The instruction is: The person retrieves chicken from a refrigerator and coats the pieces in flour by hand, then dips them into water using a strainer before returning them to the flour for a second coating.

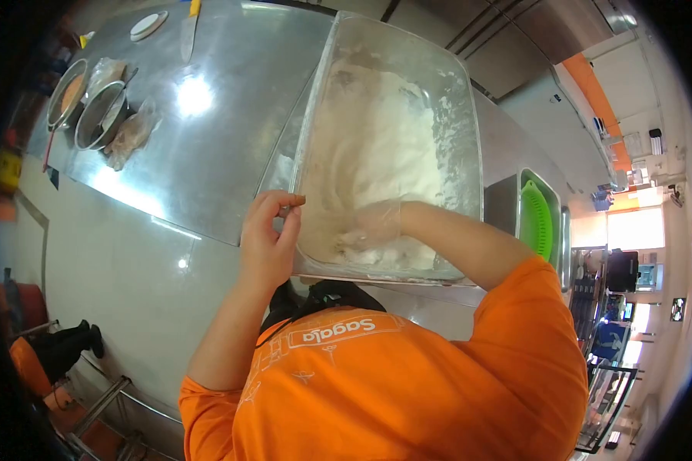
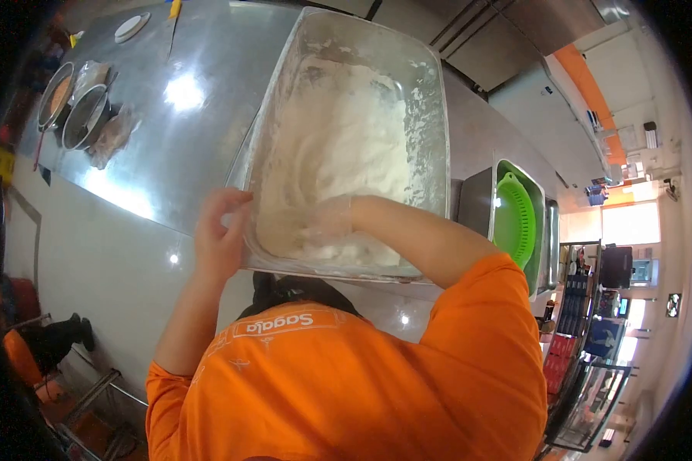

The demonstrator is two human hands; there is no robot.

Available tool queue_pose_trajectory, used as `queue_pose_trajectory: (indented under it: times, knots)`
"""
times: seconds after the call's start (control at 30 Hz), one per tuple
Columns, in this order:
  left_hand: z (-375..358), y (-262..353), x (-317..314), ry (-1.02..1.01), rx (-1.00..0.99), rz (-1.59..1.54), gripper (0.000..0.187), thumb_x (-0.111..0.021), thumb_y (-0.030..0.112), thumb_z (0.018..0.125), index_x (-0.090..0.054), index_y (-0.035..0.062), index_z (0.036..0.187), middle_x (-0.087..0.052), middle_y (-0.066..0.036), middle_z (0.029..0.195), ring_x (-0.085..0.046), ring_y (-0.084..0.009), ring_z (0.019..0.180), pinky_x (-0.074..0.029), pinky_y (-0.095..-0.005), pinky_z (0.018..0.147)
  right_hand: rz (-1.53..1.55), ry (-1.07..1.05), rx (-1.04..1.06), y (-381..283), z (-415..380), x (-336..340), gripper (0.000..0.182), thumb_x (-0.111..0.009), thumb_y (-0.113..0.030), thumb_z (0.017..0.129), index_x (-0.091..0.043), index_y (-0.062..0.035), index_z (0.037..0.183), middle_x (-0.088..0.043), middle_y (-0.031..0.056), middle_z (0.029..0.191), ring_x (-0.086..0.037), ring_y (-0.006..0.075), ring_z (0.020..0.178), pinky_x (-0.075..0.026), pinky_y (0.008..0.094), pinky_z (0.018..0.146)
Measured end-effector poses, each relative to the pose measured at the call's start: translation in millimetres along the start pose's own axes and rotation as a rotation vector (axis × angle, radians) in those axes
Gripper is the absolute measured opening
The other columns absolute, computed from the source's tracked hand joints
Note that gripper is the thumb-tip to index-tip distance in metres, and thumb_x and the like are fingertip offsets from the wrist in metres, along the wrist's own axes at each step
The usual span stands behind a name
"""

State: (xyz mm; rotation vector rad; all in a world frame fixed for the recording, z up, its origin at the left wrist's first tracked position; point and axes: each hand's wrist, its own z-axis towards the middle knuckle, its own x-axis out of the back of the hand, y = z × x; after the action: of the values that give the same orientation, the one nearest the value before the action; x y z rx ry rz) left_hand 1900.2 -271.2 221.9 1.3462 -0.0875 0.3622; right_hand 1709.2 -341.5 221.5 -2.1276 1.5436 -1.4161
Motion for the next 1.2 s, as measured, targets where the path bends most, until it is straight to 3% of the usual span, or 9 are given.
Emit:
queue_pose_trajectory:
  times: [0.07,0.27,0.47,0.53,0.7,0.87,0.97,1.07,1.2]
  knots:
    - [0.1,-0.1,1.4,-0.004,-0.007,0.010,0.011,-0.052,0.001,0.078,-0.058,0.0006,0.087,-0.055,-0.009,0.086,-0.053,-0.0179,0.071,-0.042,-0.0263,0.068,-0.163,-0.146,-0.252,2.2,-4.1,26.6,0.027,-0.052,-0.022,0.077,-0.063,-0.0035,0.092,-0.060,0.0172,0.093,-0.056,0.0301,0.089,-0.043,0.0373,0.078]
    - [-1.4,-2.8,-3.0,-0.013,0.060,-0.015,0.012,-0.053,0.003,0.078,-0.058,0.0010,0.088,-0.055,-0.010,0.088,-0.053,-0.0180,0.072,-0.042,-0.0267,0.067,-0.072,0.122,0.259,9.9,39.8,-28.8,0.025,-0.052,-0.023,0.078,-0.063,-0.0013,0.084,-0.060,0.0184,0.089,-0.058,0.0311,0.077,-0.043,0.0407,0.070]
    - [-1.5,-0.1,-0.4,-0.011,0.032,0.039,0.012,-0.053,0.002,0.078,-0.058,0.0005,0.089,-0.055,-0.009,0.086,-0.052,-0.0173,0.073,-0.042,-0.0265,0.067,-0.072,-0.190,0.025,7.5,-8.6,-11.8,0.038,-0.052,-0.029,0.079,-0.056,0.0013,0.101,-0.058,0.0222,0.091,-0.056,0.0325,0.086,-0.043,0.0393,0.078]
    - [-2.1,-2.0,-1.1,-0.012,0.042,-0.013,0.012,-0.053,0.002,0.078,-0.058,0.0004,0.089,-0.055,-0.009,0.086,-0.052,-0.0174,0.073,-0.042,-0.0265,0.067,-0.207,-0.154,-0.136,12.4,-37.6,10.0,0.040,-0.052,-0.023,0.079,-0.050,0.0033,0.109,-0.047,0.0248,0.111,-0.050,0.0338,0.101,-0.039,0.0392,0.089]
    - [-2.6,-7.2,-1.7,-0.026,0.017,-0.007,0.011,-0.052,0.002,0.078,-0.058,0.0006,0.088,-0.055,-0.009,0.085,-0.052,-0.0173,0.072,-0.041,-0.0261,0.068,-0.402,-0.014,-0.198,103.2,-57.3,-45.9,0.061,-0.053,-0.039,0.077,-0.041,0.0046,0.118,-0.048,0.0273,0.111,-0.045,0.0361,0.108,-0.037,0.0428,0.090]
    - [-3.2,-7.6,-5.1,-0.011,0.071,-0.041,0.012,-0.052,0.002,0.078,-0.058,0.0006,0.088,-0.055,-0.009,0.086,-0.052,-0.0173,0.074,-0.041,-0.0259,0.070,-0.058,0.050,-0.302,31.9,-35.0,-47.8,0.062,-0.053,-0.031,0.079,-0.031,0.0031,0.127,-0.043,0.0287,0.117,-0.034,0.0381,0.118,-0.032,0.0425,0.098]
    - [-1.3,-7.4,-3.5,-0.020,0.051,-0.044,0.012,-0.052,0.002,0.078,-0.058,0.0006,0.089,-0.055,-0.009,0.087,-0.052,-0.0174,0.075,-0.041,-0.0262,0.070,0.122,-0.198,-0.374,21.5,-10.9,-14.2,0.060,-0.051,-0.029,0.083,-0.027,-0.0003,0.130,-0.039,0.0259,0.124,-0.036,0.0335,0.118,-0.031,0.0378,0.099]
    - [-2.9,-8.3,-1.7,-0.018,0.037,-0.048,0.012,-0.052,0.002,0.078,-0.058,0.0004,0.089,-0.055,-0.009,0.089,-0.052,-0.0175,0.075,-0.041,-0.0264,0.071,0.767,0.287,-0.095,34.6,-2.3,-1.5,0.060,-0.052,-0.024,0.083,-0.025,-0.0032,0.132,-0.046,0.0213,0.121,-0.047,0.0272,0.110,-0.035,0.0336,0.095]
    - [-2.1,-5.6,-0.8,-0.027,0.047,-0.044,0.012,-0.052,0.002,0.078,-0.058,0.0002,0.089,-0.054,-0.009,0.089,-0.052,-0.0181,0.076,-0.041,-0.0264,0.071,0.151,0.110,-0.217,28.3,-38.6,40.9,0.055,-0.045,-0.029,0.087,-0.027,-0.0034,0.132,-0.052,0.0200,0.115,-0.050,0.0269,0.106,-0.036,0.0329,0.094]
